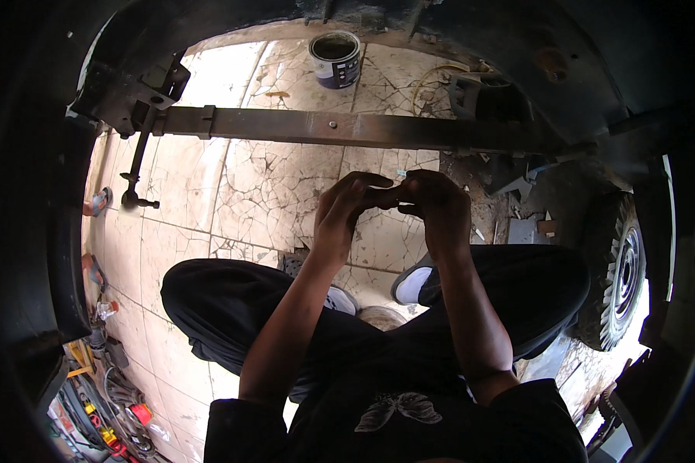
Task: The person sits under a vehicle and repeatedly scrubs a metal frame section with a small abrasive tool, then briefly uses a hammer to tap the same area. The person continues scrubbing the frame throughout the clip.
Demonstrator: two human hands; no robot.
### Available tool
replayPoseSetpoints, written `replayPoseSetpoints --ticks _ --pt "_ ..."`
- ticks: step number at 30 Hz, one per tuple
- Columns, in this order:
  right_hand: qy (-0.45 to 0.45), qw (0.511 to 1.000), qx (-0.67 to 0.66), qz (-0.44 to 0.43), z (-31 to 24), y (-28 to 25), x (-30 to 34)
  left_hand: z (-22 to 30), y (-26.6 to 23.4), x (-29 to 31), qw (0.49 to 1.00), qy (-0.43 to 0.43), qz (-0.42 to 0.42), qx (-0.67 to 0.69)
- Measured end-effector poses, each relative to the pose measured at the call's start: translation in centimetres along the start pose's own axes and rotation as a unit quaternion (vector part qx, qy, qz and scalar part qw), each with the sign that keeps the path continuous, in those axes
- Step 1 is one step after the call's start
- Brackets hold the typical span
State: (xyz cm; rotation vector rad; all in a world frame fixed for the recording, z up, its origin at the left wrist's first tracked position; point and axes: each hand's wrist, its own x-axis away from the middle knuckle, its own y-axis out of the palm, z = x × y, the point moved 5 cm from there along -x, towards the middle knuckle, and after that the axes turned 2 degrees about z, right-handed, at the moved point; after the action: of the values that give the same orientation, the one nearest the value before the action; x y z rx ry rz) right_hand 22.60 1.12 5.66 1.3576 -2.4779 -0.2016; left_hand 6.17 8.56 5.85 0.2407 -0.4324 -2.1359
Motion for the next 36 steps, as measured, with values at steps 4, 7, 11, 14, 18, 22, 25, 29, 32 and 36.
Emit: replayPoseSetpoints --ticks 4,7,11,14,18,22,25,29,32,36 --pt "-0.028 0.998 0.055 -0.02 0.7 -0.2 -0.6 -1.1 0.2 -0.1 0.991 0.013 0.07 -0.111" --pt "-0.007 0.997 0.063 -0.034 1.3 0.1 -0.3 -0.2 1.4 0.1 0.987 0.009 0.087 -0.137" --pt "-0.069 0.989 0.105 -0.072 0.7 0.7 0.7 0.5 1.5 0.1 0.988 0.029 0.08 -0.129" --pt "0.122 0.988 -0.081 -0.057 1.1 1.1 1.2 0.7 1.1 0.3 0.99 0.012 0.087 -0.114" --pt "0.093 0.991 -0.027 -0.097 0.2 1.4 1.3 -0.5 0.4 0.6 0.994 0.013 0.101 -0.045" --pt "0.119 0.984 -0.079 -0.103 1.4 0.9 1.3 0.2 0.8 0.7 0.987 0.058 0.089 -0.123" --pt "0.126 0.987 -0.071 -0.069 1.9 0.7 1.4 1.2 1.1 0.5 0.981 0.091 0.053 -0.166" --pt "0.081 0.997 -0.014 0.011 1.0 0.0 0.0 0.8 0.7 -1.2 0.972 0.109 0.033 -0.207" --pt "-0.079 0.994 0.065 0.023 1.1 -2.3 -2.8 -1.1 -0.8 -4.1 0.923 0.14 0.112 -0.34" --pt "-0.11 0.968 0.222 0.042 1.1 -3.9 -7.1 -4.1 -3.6 -9.2 0.823 0.227 0.168 -0.493"
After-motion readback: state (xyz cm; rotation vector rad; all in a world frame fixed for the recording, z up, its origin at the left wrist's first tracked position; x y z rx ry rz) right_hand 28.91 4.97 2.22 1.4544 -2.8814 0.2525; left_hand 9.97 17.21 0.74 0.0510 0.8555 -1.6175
